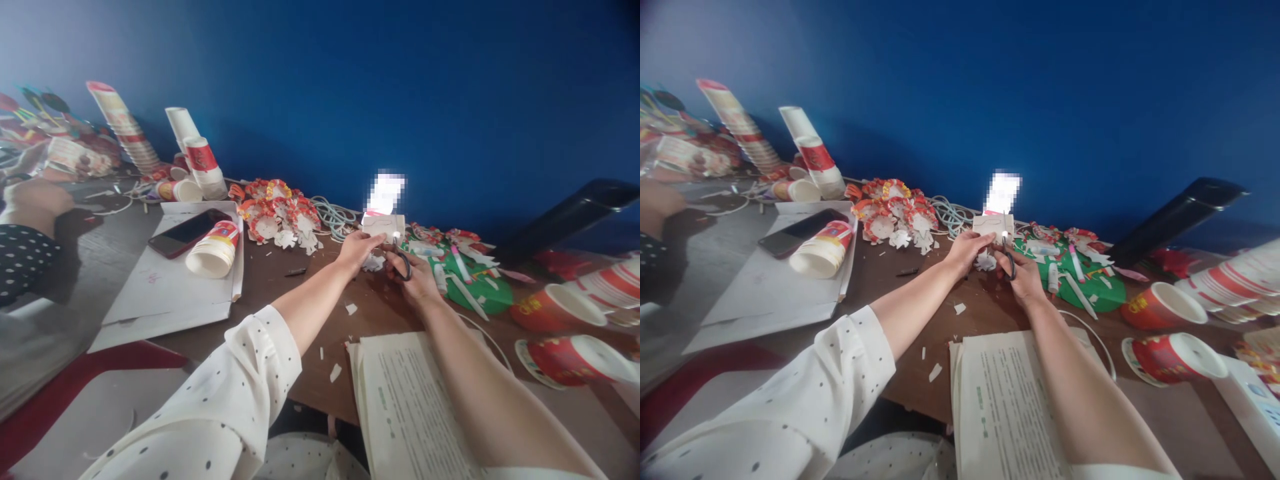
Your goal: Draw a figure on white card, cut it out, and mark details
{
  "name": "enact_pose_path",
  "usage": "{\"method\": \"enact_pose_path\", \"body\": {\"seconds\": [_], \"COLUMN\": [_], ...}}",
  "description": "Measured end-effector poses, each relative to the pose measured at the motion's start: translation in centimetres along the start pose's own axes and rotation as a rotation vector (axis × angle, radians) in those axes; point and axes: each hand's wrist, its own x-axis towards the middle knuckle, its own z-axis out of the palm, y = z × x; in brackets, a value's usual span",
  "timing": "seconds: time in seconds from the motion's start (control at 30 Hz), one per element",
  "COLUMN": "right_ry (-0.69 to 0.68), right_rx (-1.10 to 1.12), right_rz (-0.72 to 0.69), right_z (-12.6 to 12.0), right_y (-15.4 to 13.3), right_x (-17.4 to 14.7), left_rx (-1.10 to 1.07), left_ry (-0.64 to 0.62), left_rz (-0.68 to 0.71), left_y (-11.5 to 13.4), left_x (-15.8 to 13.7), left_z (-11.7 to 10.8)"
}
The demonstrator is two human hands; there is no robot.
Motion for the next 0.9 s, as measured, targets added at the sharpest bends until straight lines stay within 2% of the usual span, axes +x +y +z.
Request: {"method": "enact_pose_path", "body": {"seconds": [0.13, 0.27, 0.43, 0.57, 0.7, 0.9], "right_ry": [-0.003, -0.007, -0.039, -0.099, -0.141, -0.189], "right_rx": [0.017, -0.006, -0.026, -0.054, -0.046, -0.057], "right_rz": [0.006, 0.002, -0.013, 0.009, 0.02, -0.033], "right_z": [-0.1, -0.3, -0.4, -0.7, -1.0, -1.6], "right_y": [0.2, 0.2, -0.2, -0.2, -0.2, -0.5], "right_x": [0.1, 0.2, 0.0, -0.2, -0.2, -0.2], "left_rx": [-0.071, -0.156, -0.141, -0.14, -0.083, 0.014], "left_ry": [-0.023, -0.061, -0.034, -0.028, -0.076, -0.086], "left_rz": [0.007, -0.068, -0.15, -0.12, -0.097, -0.071], "left_y": [-0.2, 0.1, 1.3, 1.9, 2.0, 2.2], "left_x": [0.1, 0.0, -0.2, 0.2, 0.6, 0.8], "left_z": [0.1, 0.1, -0.2, -0.6, -1.0, -1.5]}}
